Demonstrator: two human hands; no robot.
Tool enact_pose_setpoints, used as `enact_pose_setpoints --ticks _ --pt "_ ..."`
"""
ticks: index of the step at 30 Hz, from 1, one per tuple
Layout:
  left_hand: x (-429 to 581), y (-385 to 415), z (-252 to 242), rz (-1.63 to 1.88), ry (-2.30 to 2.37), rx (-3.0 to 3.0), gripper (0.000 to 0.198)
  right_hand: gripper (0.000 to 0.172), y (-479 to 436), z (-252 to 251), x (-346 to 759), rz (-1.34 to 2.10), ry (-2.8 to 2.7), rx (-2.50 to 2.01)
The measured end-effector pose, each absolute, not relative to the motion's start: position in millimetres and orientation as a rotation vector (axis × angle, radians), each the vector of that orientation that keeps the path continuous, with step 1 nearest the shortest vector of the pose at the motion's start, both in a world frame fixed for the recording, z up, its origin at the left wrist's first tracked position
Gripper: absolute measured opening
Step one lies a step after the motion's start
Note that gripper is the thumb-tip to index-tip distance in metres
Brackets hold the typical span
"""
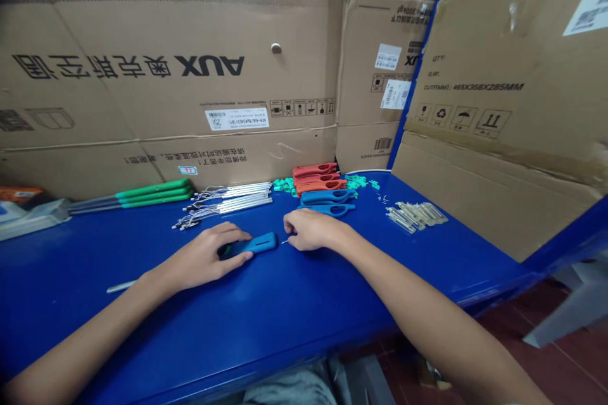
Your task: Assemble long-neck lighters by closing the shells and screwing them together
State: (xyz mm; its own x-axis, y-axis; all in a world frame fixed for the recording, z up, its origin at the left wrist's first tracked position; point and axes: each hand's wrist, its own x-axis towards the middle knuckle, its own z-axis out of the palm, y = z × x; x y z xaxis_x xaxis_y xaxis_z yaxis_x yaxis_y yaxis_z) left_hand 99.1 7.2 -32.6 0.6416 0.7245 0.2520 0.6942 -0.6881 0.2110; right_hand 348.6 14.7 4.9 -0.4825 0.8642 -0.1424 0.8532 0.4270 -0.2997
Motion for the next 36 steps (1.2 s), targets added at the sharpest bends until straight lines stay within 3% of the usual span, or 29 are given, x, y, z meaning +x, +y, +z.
enact_pose_setpoints --ticks 3,9,17,21,28,36 --pt "100 6 -32 0.492 1.193 2.759 0.038 0.025 17 8 358 0.501 -2.656 -1.616" --pt "101 6 -31 0.505 1.19 2.763 0.038 0.024 24 4 365 0.522 -2.627 -1.66" --pt "102 5 -30 0.485 1.192 2.768 0.037 0.022 28 3 354 0.623 -2.421 -1.252" --pt "102 6 -30 0.497 1.194 2.761 0.036 0.027 32 -2 354 0.565 -2.32 -1.104" --pt "101 7 -32 0.478 1.187 2.76 0.036 0.022 31 -14 349 0.445 -2.226 -1.013" --pt "102 6 -30 0.454 1.186 2.766 0.037 0.019 32 -14 340 0.734 -1.962 -1.032"
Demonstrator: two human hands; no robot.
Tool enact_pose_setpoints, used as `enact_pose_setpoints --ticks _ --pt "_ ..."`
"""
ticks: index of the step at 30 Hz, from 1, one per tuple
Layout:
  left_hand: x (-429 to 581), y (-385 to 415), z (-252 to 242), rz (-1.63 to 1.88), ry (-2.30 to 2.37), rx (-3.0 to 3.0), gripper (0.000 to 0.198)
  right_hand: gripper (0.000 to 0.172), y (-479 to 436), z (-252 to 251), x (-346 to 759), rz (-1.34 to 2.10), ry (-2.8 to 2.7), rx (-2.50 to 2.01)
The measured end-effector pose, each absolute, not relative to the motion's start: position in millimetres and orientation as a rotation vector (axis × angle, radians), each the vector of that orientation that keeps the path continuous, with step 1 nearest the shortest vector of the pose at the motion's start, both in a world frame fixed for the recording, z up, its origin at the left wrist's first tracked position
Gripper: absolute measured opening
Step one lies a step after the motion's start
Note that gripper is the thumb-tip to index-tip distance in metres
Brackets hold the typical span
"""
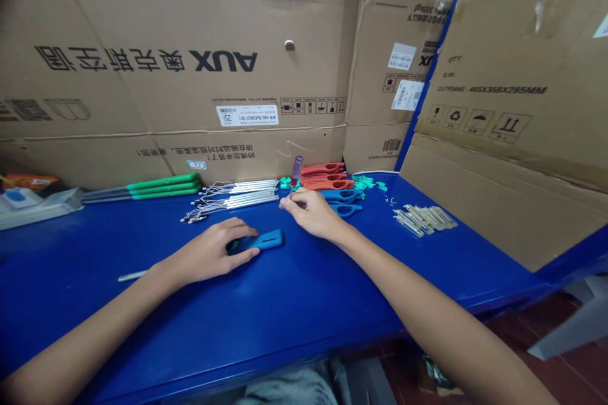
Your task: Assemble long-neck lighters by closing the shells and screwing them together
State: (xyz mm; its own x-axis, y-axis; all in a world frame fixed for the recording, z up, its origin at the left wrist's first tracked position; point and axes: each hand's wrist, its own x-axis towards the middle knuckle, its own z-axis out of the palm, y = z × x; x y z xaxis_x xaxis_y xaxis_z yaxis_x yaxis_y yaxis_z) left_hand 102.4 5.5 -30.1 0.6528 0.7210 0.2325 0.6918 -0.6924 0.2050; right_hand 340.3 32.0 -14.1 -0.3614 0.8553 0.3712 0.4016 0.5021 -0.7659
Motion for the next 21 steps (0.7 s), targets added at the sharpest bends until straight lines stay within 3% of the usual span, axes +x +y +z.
enact_pose_setpoints --ticks 2,5,10,16,18,21 --pt "103 5 -30 0.448 1.187 2.767 0.037 0.009 33 -19 337 0.883 -1.901 -1.012" --pt "103 5 -29 0.442 1.185 2.766 0.036 0.028 33 -27 333 1.059 -1.819 -0.983" --pt "105 2 -28 0.428 1.157 2.766 0.033 0.039 32 -30 329 1.205 -1.703 -0.939" --pt "105 3 -28 0.428 1.139 2.77 0.033 0.089 24 -19 329 1.45 -1.552 -0.851" --pt "105 3 -28 0.425 1.138 2.769 0.033 0.09 22 -17 329 1.509 -1.513 -0.824" --pt "105 3 -27 0.417 1.137 2.769 0.032 0.071 21 -17 329 1.545 -1.484 -0.817"
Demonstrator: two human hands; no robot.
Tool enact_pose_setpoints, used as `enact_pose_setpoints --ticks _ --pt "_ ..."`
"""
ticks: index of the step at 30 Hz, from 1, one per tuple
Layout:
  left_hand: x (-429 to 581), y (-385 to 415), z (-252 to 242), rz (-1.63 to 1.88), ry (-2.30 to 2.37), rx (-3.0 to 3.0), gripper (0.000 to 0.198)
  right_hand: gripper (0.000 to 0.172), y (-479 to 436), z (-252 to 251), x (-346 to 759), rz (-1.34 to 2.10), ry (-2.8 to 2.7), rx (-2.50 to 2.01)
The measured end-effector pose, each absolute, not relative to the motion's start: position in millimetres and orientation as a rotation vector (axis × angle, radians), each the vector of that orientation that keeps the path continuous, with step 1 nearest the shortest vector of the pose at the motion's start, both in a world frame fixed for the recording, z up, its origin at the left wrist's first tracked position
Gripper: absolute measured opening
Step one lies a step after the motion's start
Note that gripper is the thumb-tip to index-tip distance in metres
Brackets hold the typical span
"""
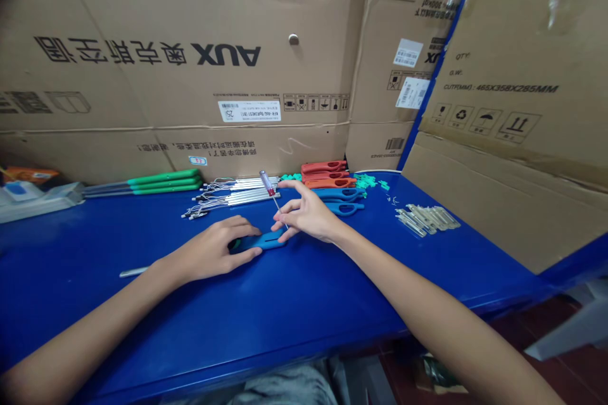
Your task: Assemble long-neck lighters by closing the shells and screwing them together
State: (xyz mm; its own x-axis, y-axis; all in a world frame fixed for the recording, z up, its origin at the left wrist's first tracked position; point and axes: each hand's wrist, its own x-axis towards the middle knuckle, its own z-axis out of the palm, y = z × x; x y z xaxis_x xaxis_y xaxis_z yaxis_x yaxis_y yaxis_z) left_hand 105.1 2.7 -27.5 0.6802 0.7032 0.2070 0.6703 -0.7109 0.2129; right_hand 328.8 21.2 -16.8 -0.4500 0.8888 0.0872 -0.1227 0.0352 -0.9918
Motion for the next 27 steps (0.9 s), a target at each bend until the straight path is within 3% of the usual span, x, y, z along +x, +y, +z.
enact_pose_setpoints --ticks 2,7,12,18,27 --pt "105 2 -27 0.413 1.136 2.768 0.032 0.059 21 -17 329 1.59 -1.452 -0.806" --pt "105 2 -27 0.405 1.148 2.765 0.034 0.048 23 -14 331 1.721 -1.289 -0.715" --pt "105 3 -28 0.406 1.149 2.767 0.035 0.005 27 -10 333 1.754 -1.2 -0.718" --pt "104 4 -29 0.412 1.145 2.768 0.034 0.028 32 -14 334 1.48 -1.497 -0.819" --pt "106 1 -28 0.441 1.135 2.757 0.034 0.02 33 -25 332 1.18 -1.731 -0.928"
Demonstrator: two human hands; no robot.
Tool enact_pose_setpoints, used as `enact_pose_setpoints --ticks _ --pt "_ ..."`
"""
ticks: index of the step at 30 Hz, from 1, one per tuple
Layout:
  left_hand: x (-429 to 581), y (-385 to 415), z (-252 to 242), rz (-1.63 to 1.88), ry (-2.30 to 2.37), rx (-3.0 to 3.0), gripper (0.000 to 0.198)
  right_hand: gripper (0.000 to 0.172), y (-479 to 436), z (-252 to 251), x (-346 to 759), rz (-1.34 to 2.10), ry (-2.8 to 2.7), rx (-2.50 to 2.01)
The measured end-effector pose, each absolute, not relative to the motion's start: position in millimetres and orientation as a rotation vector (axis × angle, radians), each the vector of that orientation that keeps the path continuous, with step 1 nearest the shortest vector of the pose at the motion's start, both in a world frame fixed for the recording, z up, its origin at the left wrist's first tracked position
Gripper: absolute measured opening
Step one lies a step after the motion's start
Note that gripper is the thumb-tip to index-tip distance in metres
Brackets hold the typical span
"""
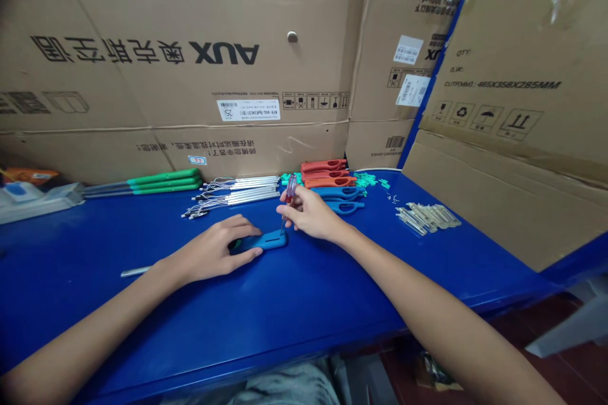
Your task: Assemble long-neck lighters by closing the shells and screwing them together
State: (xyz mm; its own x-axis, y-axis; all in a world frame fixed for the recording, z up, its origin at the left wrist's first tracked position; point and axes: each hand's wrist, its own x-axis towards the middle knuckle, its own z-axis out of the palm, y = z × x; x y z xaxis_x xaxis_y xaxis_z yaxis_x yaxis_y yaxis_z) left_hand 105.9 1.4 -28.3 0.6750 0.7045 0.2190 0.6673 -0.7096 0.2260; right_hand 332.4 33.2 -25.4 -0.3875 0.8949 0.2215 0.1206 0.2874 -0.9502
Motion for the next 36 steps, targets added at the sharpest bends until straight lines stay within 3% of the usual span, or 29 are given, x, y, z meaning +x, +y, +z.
enact_pose_setpoints --ticks 9,36 --pt "105.6 1.5 -28.0 0.44 1.133 2.751 0.034 0.015 28.0 -22.1 332.7 1.065 -1.828 -0.905" --pt "107.0 0.4 -25.9 0.425 1.138 2.751 0.033 0.025 26.7 -27.1 327.9 1.115 -1.786 -0.886"
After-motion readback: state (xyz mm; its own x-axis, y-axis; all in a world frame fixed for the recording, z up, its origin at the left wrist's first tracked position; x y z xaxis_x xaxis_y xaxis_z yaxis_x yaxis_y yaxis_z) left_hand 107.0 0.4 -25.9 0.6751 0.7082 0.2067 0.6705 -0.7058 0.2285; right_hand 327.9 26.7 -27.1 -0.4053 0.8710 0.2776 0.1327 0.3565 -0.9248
